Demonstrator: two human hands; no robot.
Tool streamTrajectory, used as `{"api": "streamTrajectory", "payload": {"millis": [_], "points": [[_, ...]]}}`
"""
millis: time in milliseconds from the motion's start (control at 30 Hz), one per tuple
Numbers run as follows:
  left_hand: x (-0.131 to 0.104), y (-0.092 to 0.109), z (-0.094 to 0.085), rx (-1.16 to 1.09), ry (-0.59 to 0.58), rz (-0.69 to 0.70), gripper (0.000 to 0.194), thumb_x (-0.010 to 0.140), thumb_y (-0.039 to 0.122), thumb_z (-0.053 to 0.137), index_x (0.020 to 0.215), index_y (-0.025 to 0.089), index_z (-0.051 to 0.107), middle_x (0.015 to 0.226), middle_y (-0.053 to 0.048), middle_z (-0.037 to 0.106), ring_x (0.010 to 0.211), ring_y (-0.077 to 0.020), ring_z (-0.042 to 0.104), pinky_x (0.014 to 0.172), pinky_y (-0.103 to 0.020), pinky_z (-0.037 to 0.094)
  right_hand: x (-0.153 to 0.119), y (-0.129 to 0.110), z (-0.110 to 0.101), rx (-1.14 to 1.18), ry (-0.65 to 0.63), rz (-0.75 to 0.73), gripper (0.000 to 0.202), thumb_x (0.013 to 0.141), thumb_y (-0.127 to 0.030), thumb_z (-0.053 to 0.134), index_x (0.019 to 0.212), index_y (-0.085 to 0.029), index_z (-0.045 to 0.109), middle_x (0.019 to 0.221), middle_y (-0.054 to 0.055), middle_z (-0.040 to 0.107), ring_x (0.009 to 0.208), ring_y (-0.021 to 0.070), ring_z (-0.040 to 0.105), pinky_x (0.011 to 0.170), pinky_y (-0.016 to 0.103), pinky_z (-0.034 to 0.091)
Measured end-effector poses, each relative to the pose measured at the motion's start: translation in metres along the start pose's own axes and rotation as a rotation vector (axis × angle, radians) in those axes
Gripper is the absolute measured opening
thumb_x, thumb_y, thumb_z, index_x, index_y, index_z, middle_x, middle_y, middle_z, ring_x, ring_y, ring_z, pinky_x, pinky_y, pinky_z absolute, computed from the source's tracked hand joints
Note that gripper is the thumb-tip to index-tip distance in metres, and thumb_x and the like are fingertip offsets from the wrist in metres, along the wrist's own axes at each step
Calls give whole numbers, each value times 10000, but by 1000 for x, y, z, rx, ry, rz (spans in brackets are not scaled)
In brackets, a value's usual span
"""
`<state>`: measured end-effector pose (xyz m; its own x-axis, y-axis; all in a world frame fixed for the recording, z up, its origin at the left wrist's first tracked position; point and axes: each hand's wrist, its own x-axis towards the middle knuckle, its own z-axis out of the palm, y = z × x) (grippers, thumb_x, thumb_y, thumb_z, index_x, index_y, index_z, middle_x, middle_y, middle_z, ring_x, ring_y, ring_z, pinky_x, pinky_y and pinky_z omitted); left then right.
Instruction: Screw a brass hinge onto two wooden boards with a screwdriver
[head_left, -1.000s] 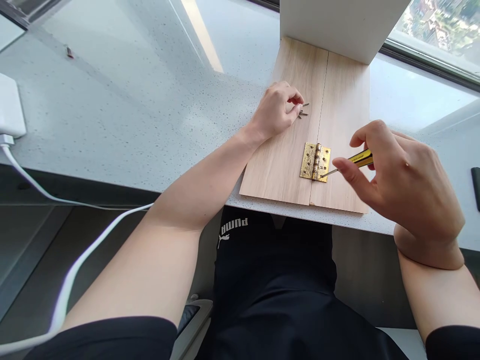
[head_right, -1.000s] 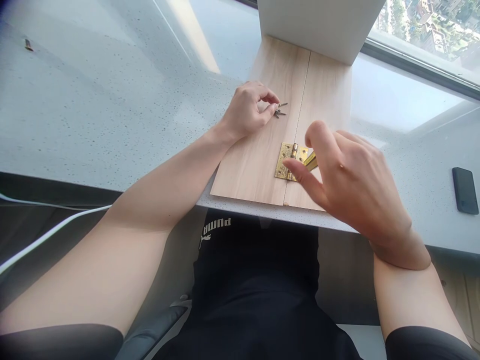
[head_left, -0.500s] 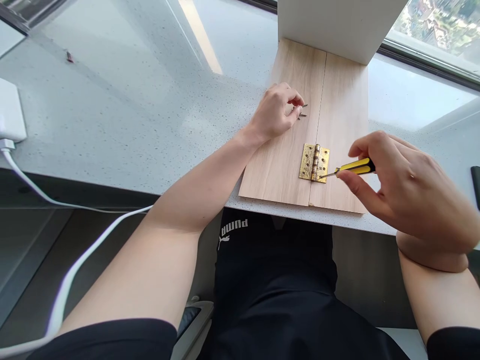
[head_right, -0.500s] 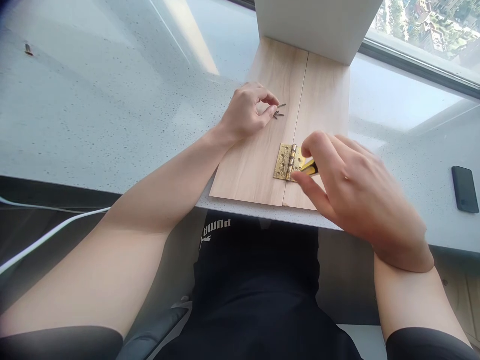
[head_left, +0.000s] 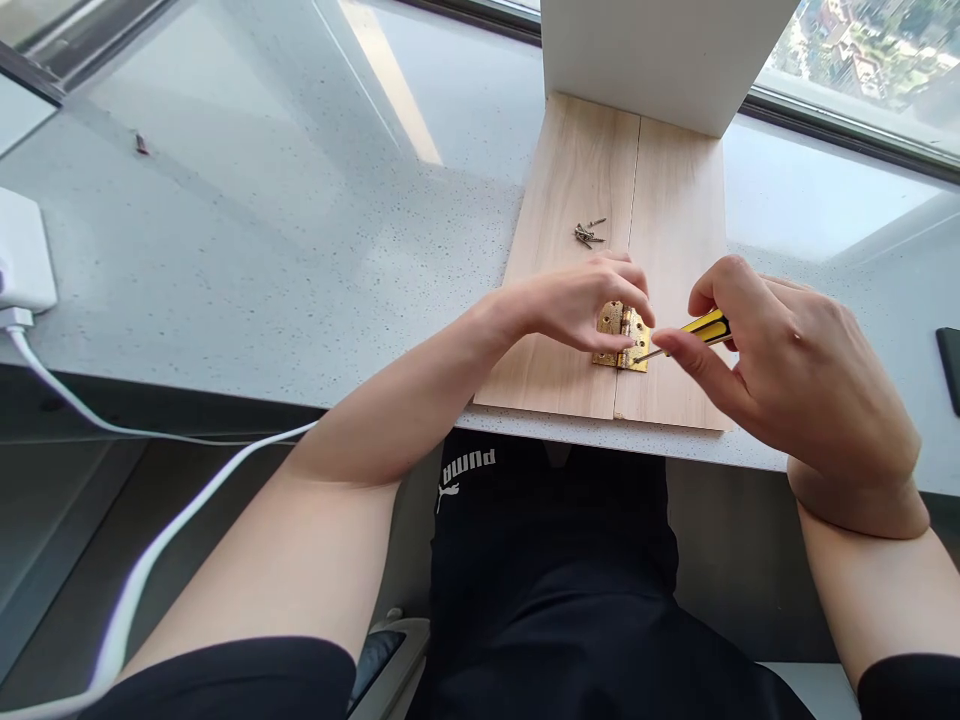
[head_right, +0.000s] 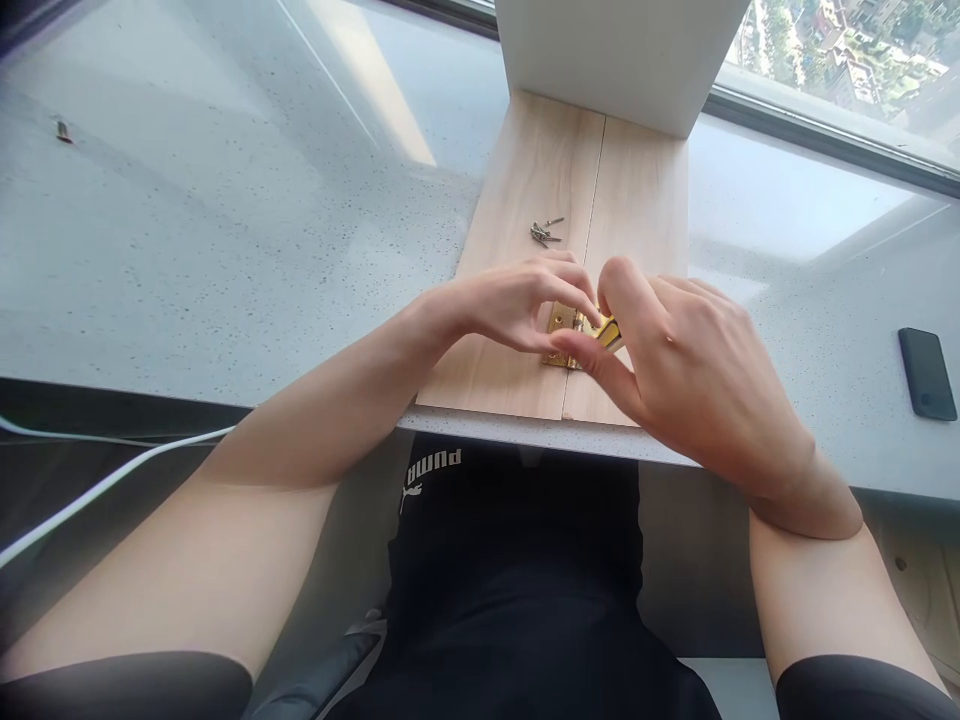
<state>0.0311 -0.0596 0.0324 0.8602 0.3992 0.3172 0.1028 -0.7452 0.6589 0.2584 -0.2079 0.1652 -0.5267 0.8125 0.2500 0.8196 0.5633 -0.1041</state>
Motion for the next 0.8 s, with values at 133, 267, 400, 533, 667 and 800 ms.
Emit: {"api": "streamTrajectory", "payload": {"millis": [133, 267, 400, 533, 667, 800], "points": [[2, 8, 5, -21, -77, 16, 137, 964, 277, 914, 1083, 329, 958, 1137, -68, 848, 1148, -305, 745, 1155, -469, 564, 3, 2, 3, -1, 10, -9, 226, 1250, -334, 555, 1046, -247, 597, 686, -47, 520, 554, 161, 371, 556, 348, 278], [5, 11, 9, -25, -140, 33, 110, 976, 287, 903, 1050, 348, 957, 1060, -46, 825, 1097, -291, 741, 1166, -462, 564, 2, 1, -6, 69, -37, -126, 123, 1188, -167, 558, 1099, -251, 574, 836, 9, 636, 680, 215, 566, 638, 385, 403], [4, 14, 12, -29, -144, 72, 161, 976, 224, 876, 1046, 339, 965, 1020, -40, 818, 976, -257, 721, 1104, -444, 554, -4, 0, -13, 90, -94, -122, 127, 1179, -138, 556, 1170, -263, 582, 985, 68, 727, 802, 274, 702, 758, 452, 530], [3, 14, 13, -36, -123, 81, 107, 957, 224, 866, 939, 309, 928, 929, -37, 787, 923, -250, 707, 1042, -422, 553, -3, -3, -8, -3, -50, 20, 124, 1237, -355, 589, 1177, -260, 642, 874, 63, 701, 707, 286, 655, 645, 438, 435], [4, 11, 11, -37, -93, 61, 199, 908, 156, 763, 968, 285, 902, 944, -37, 801, 913, -245, 718, 1056, -429, 563, 1, -2, -3, -50, -47, 46, 233, 1261, -341, 539, 1075, -240, 637, 705, -1, 572, 560, 210, 457, 579, 397, 309], [4, 6, 9, -6, -11, -7, 229, 884, 120, 728, 976, 263, 882, 1033, -55, 836, 951, -253, 724, 1056, -442, 567, 0, 1, -6, 69, -43, -121, 111, 1178, -169, 567, 1103, -251, 566, 852, 22, 646, 682, 224, 595, 627, 390, 422]]}}
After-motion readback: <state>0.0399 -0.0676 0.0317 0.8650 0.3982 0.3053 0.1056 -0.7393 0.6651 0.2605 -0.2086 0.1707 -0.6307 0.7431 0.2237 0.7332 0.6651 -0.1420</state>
